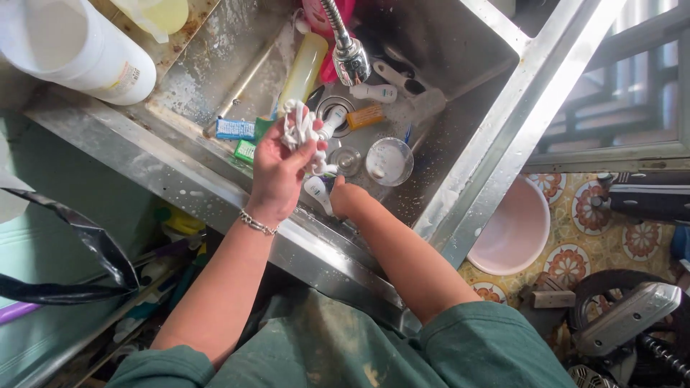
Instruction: Cleaning white shoelaces in a sink using soap, a brush, and running water.
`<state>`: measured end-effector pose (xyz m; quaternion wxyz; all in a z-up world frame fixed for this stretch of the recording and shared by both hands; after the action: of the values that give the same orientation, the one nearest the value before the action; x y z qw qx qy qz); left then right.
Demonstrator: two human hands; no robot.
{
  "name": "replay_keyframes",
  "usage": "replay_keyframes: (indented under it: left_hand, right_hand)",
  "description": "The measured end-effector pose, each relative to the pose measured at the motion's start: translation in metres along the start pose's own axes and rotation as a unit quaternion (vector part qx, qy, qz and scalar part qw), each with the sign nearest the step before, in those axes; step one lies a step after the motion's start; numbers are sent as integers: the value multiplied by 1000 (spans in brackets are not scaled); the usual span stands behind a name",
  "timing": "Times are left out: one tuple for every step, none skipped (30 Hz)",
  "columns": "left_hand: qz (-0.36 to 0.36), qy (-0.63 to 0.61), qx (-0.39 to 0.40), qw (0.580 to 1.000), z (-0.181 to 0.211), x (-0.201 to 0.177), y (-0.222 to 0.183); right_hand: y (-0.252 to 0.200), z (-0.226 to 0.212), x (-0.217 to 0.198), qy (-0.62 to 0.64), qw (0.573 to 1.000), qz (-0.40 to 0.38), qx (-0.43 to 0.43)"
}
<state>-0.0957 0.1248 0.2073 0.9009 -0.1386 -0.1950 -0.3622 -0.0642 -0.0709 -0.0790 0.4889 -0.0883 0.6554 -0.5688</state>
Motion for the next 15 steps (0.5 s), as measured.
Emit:
replay_keyframes:
  left_hand:
    - [-33,-31,4,999,-10,-4,-6]
    - [-62,-61,8,996,-18,-10,-15]
    - [-60,-60,11,996,-16,-14,-21]
    - [-79,-86,-2,993,-17,-13,-25]
    - [-98,-112,-16,989,-18,-10,-31]
    - [-101,-113,-14,988,-15,-10,-30]
    - [-115,-116,-5,986,-11,-7,-31]
    - [-129,-121,1,984,-10,-3,-33]
    - [-131,-123,1,984,-15,-3,-31]
    - [-146,-138,-4,980,-21,1,-30]
    - [-161,-152,-8,975,-26,5,-29]
    - [-164,-153,-6,974,-26,6,-29]
    - [-161,-168,-25,972,-30,8,-30]
    - [-157,-180,-44,970,-32,7,-31]
    - [-157,-180,-41,970,-26,10,-34]
  right_hand:
    - [-12,2,-14,-56,988,141,-28]
    - [-30,-1,-25,-113,952,278,-58]
    - [-70,17,-52,-114,952,279,-61]
    - [-99,45,-84,54,979,193,-36]
    - [-128,69,-118,219,971,99,-10]
    - [-155,82,-136,220,970,102,-9]
    - [-179,104,-152,194,973,115,44]
    - [-207,128,-166,168,973,126,98]
    - [-195,140,-163,168,972,127,101]
    - [-187,161,-165,182,961,158,134]
    - [-179,182,-166,196,948,189,167]
    - [-156,184,-163,195,947,193,169]
    - [-130,184,-157,183,954,177,161]
    - [-104,180,-151,170,961,159,150]
    - [-86,175,-144,169,961,162,149]
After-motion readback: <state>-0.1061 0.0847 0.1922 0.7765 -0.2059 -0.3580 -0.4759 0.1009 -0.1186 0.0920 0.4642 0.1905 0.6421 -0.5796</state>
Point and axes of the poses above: each hand's wrist, its own y-axis towards the middle knuckle, its own x-axis out of the palm, z = x × y, the point moved 9 cm from there along y, towards the middle knuckle, and after that the axes turned 15 degrees about x, right-handed, at the moved point
